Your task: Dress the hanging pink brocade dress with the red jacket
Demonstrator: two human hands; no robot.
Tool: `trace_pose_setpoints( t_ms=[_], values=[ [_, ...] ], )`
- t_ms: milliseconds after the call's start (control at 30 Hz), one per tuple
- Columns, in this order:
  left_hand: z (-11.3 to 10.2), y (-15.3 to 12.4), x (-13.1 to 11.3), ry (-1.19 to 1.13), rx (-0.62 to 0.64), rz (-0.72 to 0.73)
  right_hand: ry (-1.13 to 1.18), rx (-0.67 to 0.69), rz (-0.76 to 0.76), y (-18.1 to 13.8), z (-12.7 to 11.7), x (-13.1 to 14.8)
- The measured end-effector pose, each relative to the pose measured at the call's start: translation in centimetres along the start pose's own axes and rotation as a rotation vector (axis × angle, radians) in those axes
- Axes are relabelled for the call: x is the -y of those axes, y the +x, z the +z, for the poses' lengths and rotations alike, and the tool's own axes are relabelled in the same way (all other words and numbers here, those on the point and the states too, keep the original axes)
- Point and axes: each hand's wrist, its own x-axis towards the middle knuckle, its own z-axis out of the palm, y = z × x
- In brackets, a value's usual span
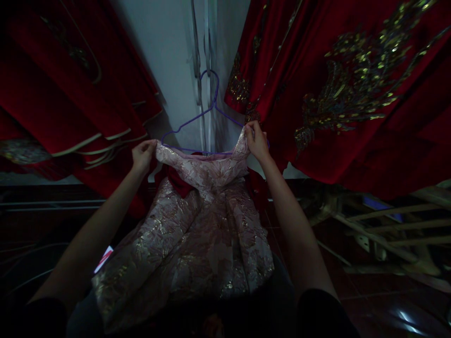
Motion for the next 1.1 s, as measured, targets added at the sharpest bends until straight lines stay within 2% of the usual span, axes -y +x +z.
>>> trace_pose_setpoints(
  t_ms=[167, 333, 433, 567, 633, 700, 767, 833, 933, 1000, 1100],
  values=[
    [-0.8, -0.8, 1.0, 0.012, -0.052, 0.005, 0.007, -0.002, -0.010, 0.0, -0.1, 0.0],
    [-0.2, 0.2, 0.1, 0.013, 0.015, 0.045, 0.008, 0.007, 0.006, 0.1, -0.2, 0.2],
    [1.5, 1.3, -1.3, 0.045, 0.089, 0.114, 0.017, 0.036, 0.017, 0.0, -0.2, 0.2],
    [5.0, 1.4, -4.0, 0.124, 0.230, 0.207, 0.009, 0.031, 0.018, -0.1, 0.0, 0.0],
    [6.3, 1.0, -5.3, 0.147, 0.286, 0.213, 0.008, 0.016, 0.018, -0.1, 0.0, -0.1],
    [6.7, 0.7, -5.8, 0.118, 0.289, 0.167, 0.014, 0.015, 0.022, -0.1, -0.1, -0.1],
    [6.1, 0.6, -5.3, 0.033, 0.217, 0.079, 0.021, 0.020, 0.027, -0.1, -0.1, 0.1],
    [5.0, 0.6, -3.6, -0.049, 0.101, -0.032, 0.019, 0.018, 0.033, -0.2, -0.1, 0.4],
    [3.6, 0.4, -0.3, 0.015, 0.013, -0.188, 0.010, 0.019, 0.040, -0.2, 0.0, 0.8],
    [3.4, 0.1, 1.6, 0.118, 0.108, -0.215, 0.013, 0.026, 0.047, -0.3, 0.0, 0.9],
    [4.3, -0.3, 3.2, 0.226, 0.333, -0.195, 0.029, 0.032, 0.054, -0.3, 0.0, 0.9]
  ],
)
